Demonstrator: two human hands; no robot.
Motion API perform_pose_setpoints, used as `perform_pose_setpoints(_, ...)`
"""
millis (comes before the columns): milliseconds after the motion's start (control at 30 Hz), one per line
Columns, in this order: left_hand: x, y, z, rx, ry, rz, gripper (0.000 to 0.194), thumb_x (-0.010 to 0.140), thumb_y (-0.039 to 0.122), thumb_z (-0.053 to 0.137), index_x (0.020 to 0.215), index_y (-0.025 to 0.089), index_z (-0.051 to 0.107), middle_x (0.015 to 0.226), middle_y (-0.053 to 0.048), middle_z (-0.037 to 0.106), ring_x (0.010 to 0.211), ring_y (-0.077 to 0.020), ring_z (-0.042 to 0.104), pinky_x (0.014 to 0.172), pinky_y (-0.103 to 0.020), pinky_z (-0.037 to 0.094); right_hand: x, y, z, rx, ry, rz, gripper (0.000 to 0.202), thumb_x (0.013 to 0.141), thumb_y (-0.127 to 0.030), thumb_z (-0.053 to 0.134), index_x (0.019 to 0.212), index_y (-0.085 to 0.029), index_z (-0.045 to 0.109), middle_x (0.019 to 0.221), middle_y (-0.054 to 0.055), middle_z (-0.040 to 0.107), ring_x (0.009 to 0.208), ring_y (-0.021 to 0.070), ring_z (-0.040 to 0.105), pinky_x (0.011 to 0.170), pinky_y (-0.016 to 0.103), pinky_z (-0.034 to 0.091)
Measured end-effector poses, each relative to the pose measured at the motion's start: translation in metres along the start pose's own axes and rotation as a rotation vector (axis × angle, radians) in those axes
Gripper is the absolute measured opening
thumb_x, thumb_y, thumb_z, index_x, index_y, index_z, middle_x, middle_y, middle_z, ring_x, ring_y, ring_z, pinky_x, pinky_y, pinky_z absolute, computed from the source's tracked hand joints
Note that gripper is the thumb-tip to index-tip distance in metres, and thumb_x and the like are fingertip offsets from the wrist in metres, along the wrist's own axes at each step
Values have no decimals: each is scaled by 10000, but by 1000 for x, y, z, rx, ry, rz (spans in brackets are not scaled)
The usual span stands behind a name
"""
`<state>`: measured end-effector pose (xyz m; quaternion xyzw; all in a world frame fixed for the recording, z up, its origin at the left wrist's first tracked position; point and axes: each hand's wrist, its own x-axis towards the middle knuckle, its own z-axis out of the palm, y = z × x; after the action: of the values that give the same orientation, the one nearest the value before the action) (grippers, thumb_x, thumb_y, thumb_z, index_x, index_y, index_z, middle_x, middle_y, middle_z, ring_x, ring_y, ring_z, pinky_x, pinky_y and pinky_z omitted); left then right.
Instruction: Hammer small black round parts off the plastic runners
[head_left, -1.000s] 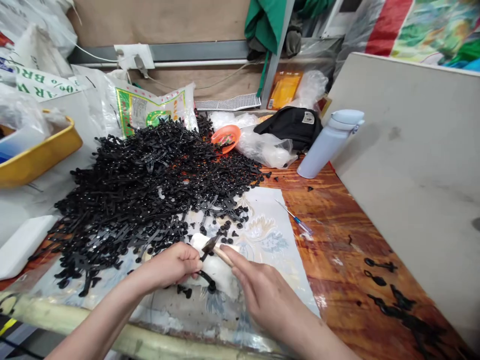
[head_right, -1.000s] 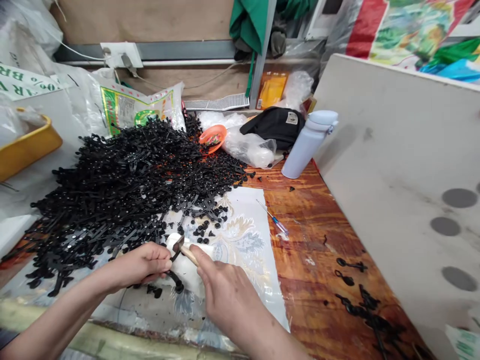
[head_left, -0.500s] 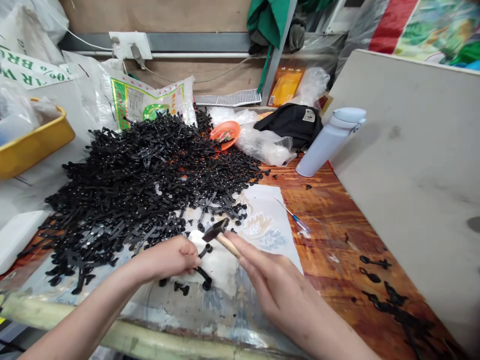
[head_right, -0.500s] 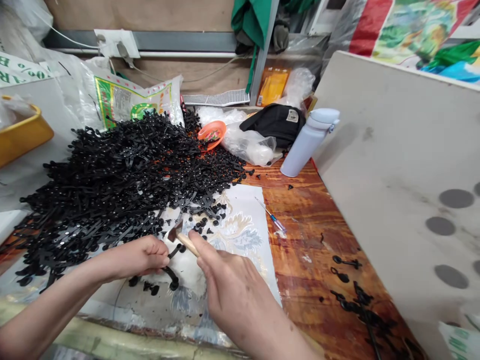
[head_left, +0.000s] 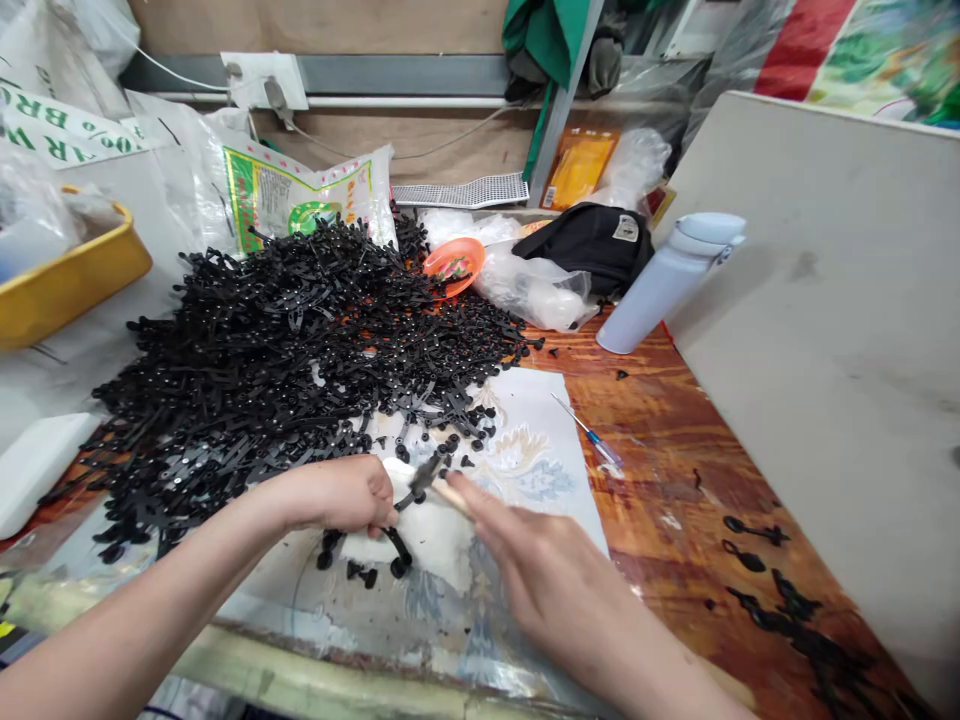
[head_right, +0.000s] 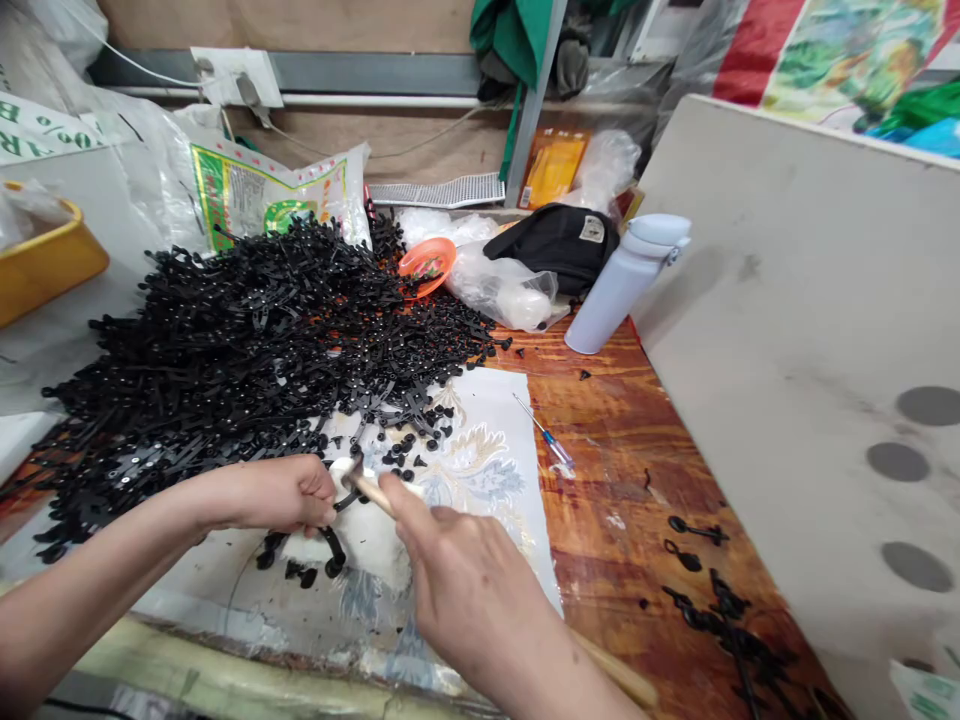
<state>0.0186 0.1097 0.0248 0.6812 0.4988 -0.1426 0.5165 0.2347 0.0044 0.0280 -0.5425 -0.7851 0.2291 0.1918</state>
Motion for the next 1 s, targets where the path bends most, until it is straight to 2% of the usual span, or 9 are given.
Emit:
perform_pose_setpoints(133,-1,8,-6,97,14,-32,241,634,255,573,405,188,542,351,47,400,368,-98,276,392,-246,166,0,1,-2,-18,-56,10,504,908,-158,348,1385,-305,416,862,58,722,772,217,692,675,331,542)
perform_pose_setpoints(233,0,14,-10,160,17,-51,234,620,225,578,392,195,539,344,44,401,372,-112,305,397,-254,178,1,-2,-4,65,8,-12,496,938,-199,303,1422,-298,346,986,69,704,865,221,678,745,360,537)
perform_pose_setpoints(300,1,17,-12,186,8,-65,238,617,217,581,384,198,538,342,40,405,372,-117,312,394,-254,185,1,-1,0,88,26,-9,509,931,-180,291,1431,-271,329,1008,81,701,851,219,682,730,355,540)
perform_pose_setpoints(467,3,25,-16,213,-48,-70,255,609,203,599,360,198,544,321,35,411,347,-113,309,374,-245,184,4,1,4,-2,-79,25,501,909,-142,354,1370,-323,427,918,51,723,783,216,694,675,331,547)
perform_pose_setpoints(667,6,23,-22,149,-114,-66,267,608,196,608,350,194,538,268,50,377,301,-92,272,361,-230,158,3,3,-12,158,79,41,436,976,-269,292,1398,-337,376,1168,15,659,875,172,678,724,276,542)
perform_pose_setpoints(733,6,17,-23,92,-151,-71,251,623,226,608,383,189,545,276,55,375,302,-87,265,365,-226,152,2,15,-8,65,138,168,442,972,-259,292,1400,-317,385,1129,37,676,804,179,688,674,273,536)
perform_pose_setpoints(867,8,3,-23,-28,-235,-72,204,643,286,607,474,176,574,302,62,389,312,-79,248,379,-234,142,2,47,7,-339,182,614,437,950,-245,346,1375,-267,443,930,108,701,669,247,677,600,340,499)
perform_pose_setpoints(933,8,-2,-23,-76,-261,-65,205,654,322,602,516,173,583,309,72,377,316,-74,223,382,-238,122,2,58,15,-448,152,705,427,950,-260,365,1367,-264,453,893,116,668,637,247,655,576,342,474)
perform_pose_setpoints(1000,8,-5,-21,-116,-280,-61,220,660,354,599,540,171,583,312,81,363,316,-70,203,382,-242,105,1,62,21,-502,153,690,416,942,-252,393,1349,-250,476,903,124,621,712,259,636,563,328,452)
